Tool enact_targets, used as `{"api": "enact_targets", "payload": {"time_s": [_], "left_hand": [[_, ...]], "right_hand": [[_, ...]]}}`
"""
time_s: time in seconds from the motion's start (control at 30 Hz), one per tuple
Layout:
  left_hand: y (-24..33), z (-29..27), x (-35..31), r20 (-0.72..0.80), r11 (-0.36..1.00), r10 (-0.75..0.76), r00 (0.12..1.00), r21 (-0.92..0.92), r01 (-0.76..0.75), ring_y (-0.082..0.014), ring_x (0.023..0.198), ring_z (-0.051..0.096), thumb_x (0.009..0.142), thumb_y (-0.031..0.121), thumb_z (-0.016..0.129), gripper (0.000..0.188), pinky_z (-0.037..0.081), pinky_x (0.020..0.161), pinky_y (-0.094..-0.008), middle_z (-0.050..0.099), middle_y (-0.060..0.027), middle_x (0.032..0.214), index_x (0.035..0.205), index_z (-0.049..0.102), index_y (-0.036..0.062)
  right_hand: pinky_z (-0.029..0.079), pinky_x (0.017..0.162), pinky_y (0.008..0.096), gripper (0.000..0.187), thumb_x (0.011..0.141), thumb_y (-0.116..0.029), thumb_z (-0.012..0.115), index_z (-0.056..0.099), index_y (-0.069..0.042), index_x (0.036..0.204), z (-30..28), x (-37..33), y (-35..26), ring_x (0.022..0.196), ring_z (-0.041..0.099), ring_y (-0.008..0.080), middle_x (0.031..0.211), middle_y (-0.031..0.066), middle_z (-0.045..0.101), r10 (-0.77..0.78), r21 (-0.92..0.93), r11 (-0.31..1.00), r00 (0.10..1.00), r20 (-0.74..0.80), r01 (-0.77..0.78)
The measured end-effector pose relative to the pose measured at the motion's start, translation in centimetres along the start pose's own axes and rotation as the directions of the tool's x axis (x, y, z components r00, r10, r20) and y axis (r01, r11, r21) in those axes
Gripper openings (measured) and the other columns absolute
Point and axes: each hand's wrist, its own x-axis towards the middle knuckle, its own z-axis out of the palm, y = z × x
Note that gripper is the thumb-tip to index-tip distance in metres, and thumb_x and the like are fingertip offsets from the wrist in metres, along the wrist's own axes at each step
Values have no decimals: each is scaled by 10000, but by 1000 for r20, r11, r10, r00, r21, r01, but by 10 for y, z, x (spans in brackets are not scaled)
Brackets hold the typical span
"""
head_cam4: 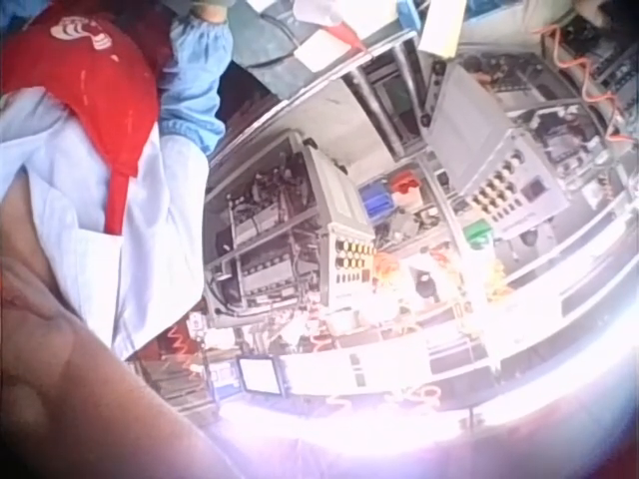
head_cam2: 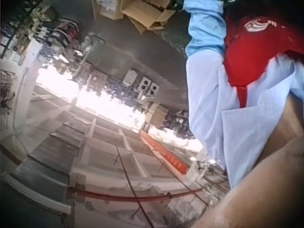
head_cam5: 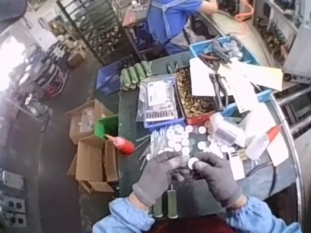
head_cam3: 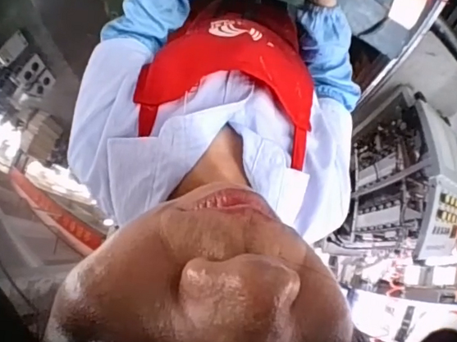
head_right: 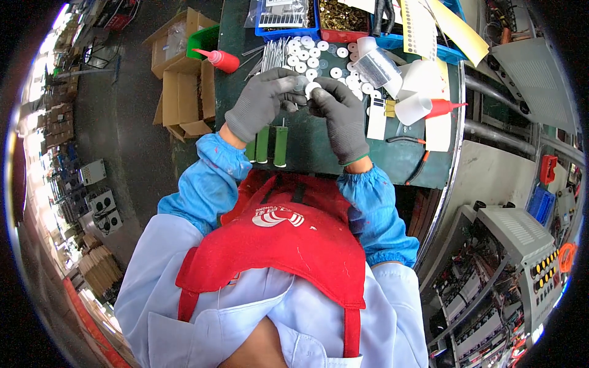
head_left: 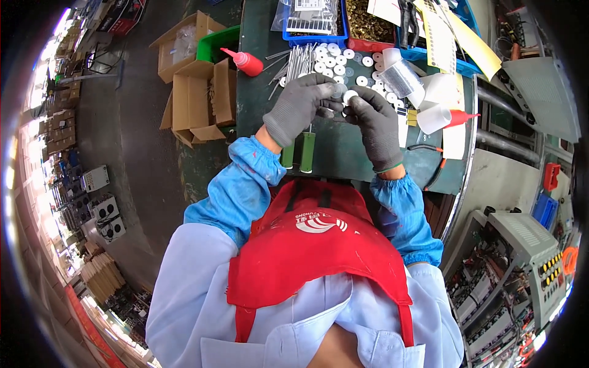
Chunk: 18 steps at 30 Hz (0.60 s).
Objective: Assembling electronic battery or resistor components and installing them into a main electronic chassis.
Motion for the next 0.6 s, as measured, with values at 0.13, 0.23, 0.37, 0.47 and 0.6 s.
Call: {"api": "enact_targets", "payload": {"time_s": [0.13, 0.23, 0.37, 0.47, 0.6], "left_hand": [[2, -2, -4, 36, 998, -43, 998, 38, 42, -151, 787, 655, 934, 159, 572, 247, 512, 662, -253, 676, -76, 948, 1098, 626, -18], [-4, -5, -2, 64, 993, -4, 998, 115, -4, -133, 781, 638, 925, 164, 577, 249, 509, 669, -249, 669, -65, 931, 1098, 637, -4], [-4, 2, -2, 57, 983, -10, 998, 185, -1, -104, 756, 608, 906, 162, 593, 234, 490, 652, -233, 663, -48, 909, 1069, 660, 7], [-2, 4, 2, 76, 956, -64, 995, 290, 39, -87, 718, 584, 886, 164, 618, 234, 467, 622, -222, 663, -38, 900, 1043, 675, 1], [-27, -11, 39, -85, 989, 28, 996, 149, -15, -104, 757, 626, 907, 179, 615, 294, 517, 646, -246, 669, -70, 917, 1113, 651, -28]], "right_hand": [[526, 723, 260, 285, 918, -125, 619, 625, 24, 1162, 2, -3, -1, 802, 624, 127, 978, 77, 668, -2, -43, 999, 1000, -21, 1], [524, 726, 258, 290, 916, -122, 622, 623, 24, 1166, 2, -6, 2, 807, 624, 126, 962, 75, 669, -39, -92, 995, 999, -20, 37], [523, 730, 258, 277, 910, -124, 632, 629, 28, 1142, 4, -11, 5, 811, 629, 128, 934, 72, 669, -79, -99, 992, 996, -32, 76], [526, 719, 259, 252, 908, -127, 636, 634, 36, 1101, -5, -11, 8, 800, 634, 133, 929, 73, 669, -42, -61, 997, 998, -50, 39], [512, 654, 253, 189, 893, -131, 642, 656, 35, 984, -16, -2, 19, 702, 617, 116, 845, 67, 667, -6, -205, 979, 989, -148, -24]]}}
